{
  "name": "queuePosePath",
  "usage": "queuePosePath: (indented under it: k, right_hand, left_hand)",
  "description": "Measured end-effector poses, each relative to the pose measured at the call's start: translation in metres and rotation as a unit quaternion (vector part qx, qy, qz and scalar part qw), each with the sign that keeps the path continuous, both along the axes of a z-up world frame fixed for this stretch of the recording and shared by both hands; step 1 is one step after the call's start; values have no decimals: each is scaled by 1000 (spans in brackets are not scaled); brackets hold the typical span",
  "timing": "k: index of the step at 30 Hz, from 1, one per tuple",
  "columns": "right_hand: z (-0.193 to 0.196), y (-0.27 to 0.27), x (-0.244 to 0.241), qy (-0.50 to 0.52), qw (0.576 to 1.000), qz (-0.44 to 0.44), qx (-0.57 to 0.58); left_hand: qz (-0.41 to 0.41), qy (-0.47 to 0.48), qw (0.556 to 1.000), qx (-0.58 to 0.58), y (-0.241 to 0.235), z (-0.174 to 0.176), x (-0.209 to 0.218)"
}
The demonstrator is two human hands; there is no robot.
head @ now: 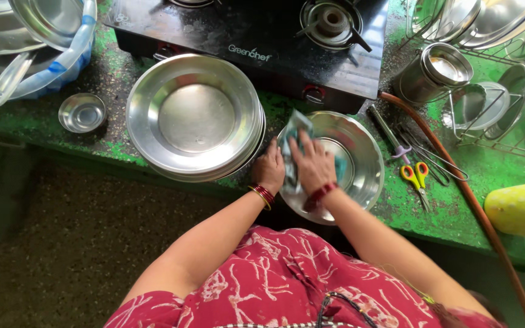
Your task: The person wipes metal plates with a cloth and places them into a drying rack.
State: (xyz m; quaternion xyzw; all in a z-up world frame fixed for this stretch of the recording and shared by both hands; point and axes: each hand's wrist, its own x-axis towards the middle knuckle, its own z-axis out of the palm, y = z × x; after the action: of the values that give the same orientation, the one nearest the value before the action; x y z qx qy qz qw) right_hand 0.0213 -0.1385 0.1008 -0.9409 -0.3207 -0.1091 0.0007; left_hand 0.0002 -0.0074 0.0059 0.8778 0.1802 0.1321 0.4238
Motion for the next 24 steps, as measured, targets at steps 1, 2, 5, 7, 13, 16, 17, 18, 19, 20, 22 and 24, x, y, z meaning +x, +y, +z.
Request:
queuePosePath:
  k: [1, 2, 5, 7, 13, 16, 17, 18, 19, 20, 22, 24]
  right_hand:
    - [-3, -2, 16, -10, 999, -7, -32]
    - [-5, -8, 32, -19, 998, -14, -65]
    - [-1, -45, 63, 7, 983, -114, -141]
    - [9, -71, 58, 33, 969, -180, -168]
    - [25, -70, -39, 236, 906, -177, -304]
    - [19, -28, -51, 180, 967, -29, -180]
    - [15, -14, -46, 143, 978, -29, -151]
    - [12, -4, -36, 104, 987, -30, -121]
    - [8, 2, -21, 57, 995, -23, -77]
    - [4, 4, -5, 11, 999, -16, -35]
    - [-2, -7, 28, -10, 997, -18, -73]
    - [-4, -29, 56, -37, 983, -80, -162]
  left_hand:
    - [-1, 7, 1000, 0, 1, 2, 0]
    - [1, 7, 1000, -1, 0, 4, -1]
    - [4, 9, 1000, -14, -1, 8, -4]
    - [8, 12, 999, -36, -1, 10, -3]
    - [5, 27, 1000, -5, -2, 1, -1]
    - [3, 5, 1000, 6, -3, -3, 0]
    - [-2, -2, 1000, 8, -3, -3, -1]
    - [-7, -9, 1000, 11, -1, -2, -1]
    - [-13, -17, 1000, 14, 1, -1, -1]
    - [-14, -16, 1000, 7, 1, 0, -2]
    - [-14, -15, 1000, -8, 2, 2, -2]
    - [-7, -22, 1000, -17, 2, 4, -2]
